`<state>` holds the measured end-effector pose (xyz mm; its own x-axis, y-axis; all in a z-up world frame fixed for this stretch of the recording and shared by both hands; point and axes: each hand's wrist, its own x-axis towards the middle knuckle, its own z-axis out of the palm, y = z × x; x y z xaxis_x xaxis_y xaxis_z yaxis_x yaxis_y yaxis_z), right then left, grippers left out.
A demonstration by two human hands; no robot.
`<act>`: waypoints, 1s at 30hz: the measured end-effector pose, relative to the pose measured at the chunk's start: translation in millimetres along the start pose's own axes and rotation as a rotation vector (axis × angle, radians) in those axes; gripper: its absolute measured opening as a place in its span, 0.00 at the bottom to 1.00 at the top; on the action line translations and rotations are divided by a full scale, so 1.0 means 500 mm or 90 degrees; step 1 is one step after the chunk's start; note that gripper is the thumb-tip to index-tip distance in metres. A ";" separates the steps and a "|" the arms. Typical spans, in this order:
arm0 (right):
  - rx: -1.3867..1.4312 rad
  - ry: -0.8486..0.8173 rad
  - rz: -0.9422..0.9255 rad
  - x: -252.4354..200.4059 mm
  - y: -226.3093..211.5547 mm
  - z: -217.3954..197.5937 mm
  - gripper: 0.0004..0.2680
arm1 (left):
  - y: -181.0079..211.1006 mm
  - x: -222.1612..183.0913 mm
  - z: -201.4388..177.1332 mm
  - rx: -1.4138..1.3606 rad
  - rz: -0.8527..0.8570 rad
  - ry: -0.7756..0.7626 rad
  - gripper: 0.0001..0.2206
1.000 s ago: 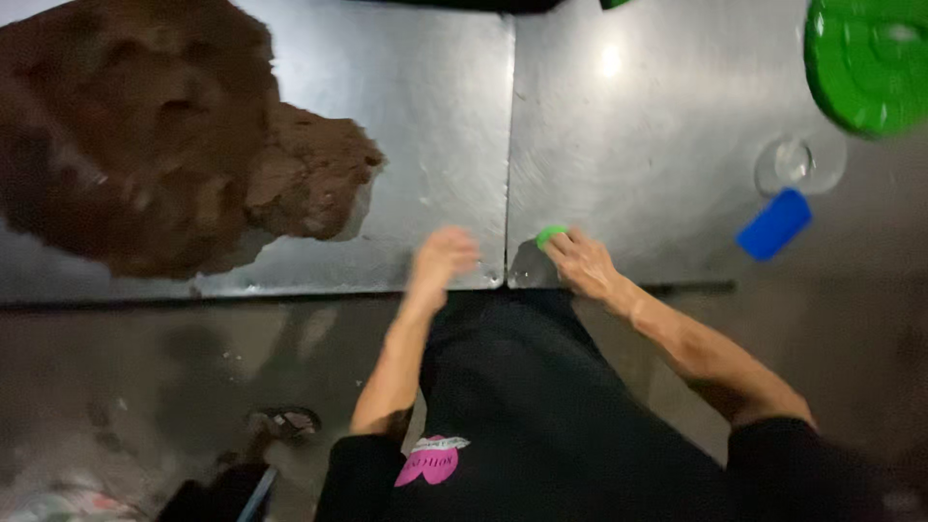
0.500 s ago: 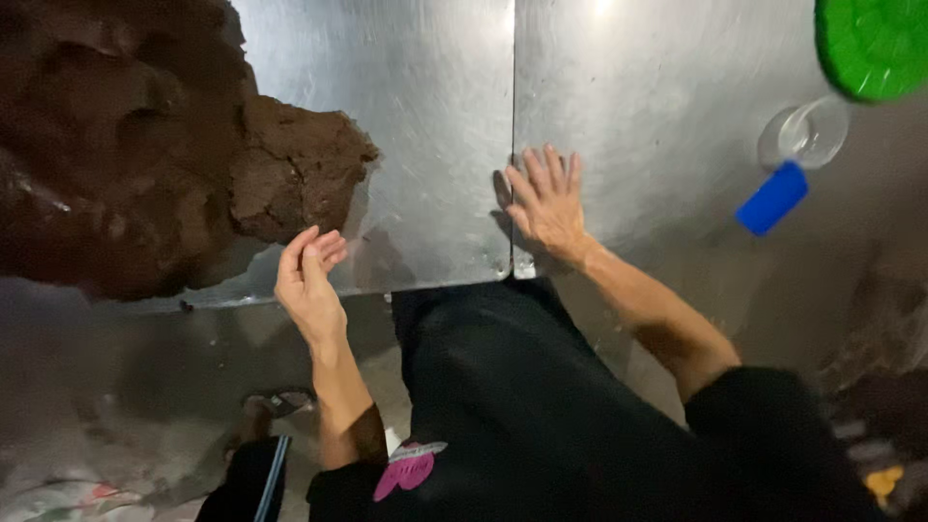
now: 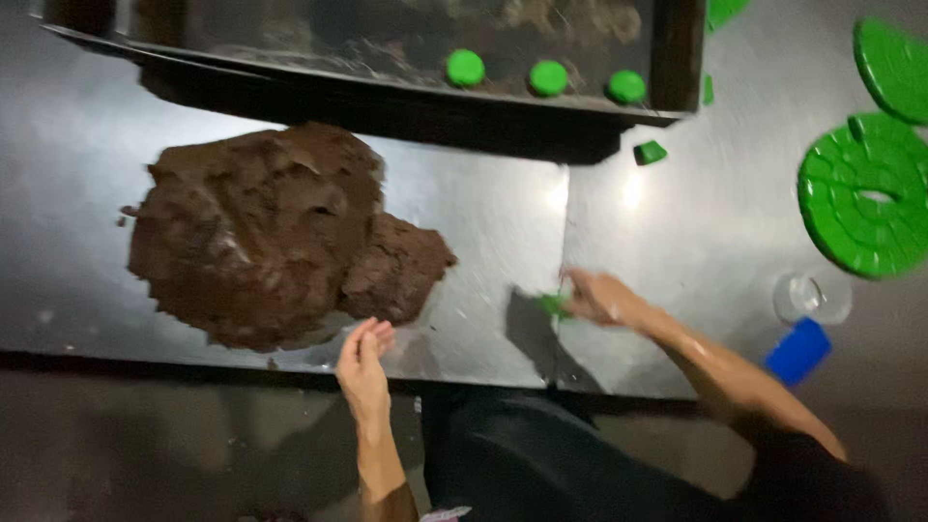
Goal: The person pieces together green dough sections and rolls small balls of brown dough, placing them onto a baking tray.
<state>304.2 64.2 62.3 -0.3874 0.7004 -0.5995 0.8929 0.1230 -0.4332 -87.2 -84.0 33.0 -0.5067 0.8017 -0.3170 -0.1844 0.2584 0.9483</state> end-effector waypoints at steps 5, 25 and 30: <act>0.021 0.398 -0.419 0.328 -0.257 -0.307 0.13 | -0.010 0.021 -0.021 -0.059 -0.033 -0.009 0.14; 0.008 0.817 0.129 0.263 0.320 -0.143 0.07 | 0.061 0.014 0.010 0.215 -0.041 -0.029 0.14; -0.136 0.855 0.011 0.310 0.377 -0.207 0.06 | 0.034 0.003 0.183 0.217 0.059 -0.232 0.14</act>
<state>436.1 268.9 -42.4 0.0352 0.8267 0.5615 0.9608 0.1267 -0.2467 -14.0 -29.3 50.3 -0.1693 0.9499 -0.2628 0.1632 0.2899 0.9430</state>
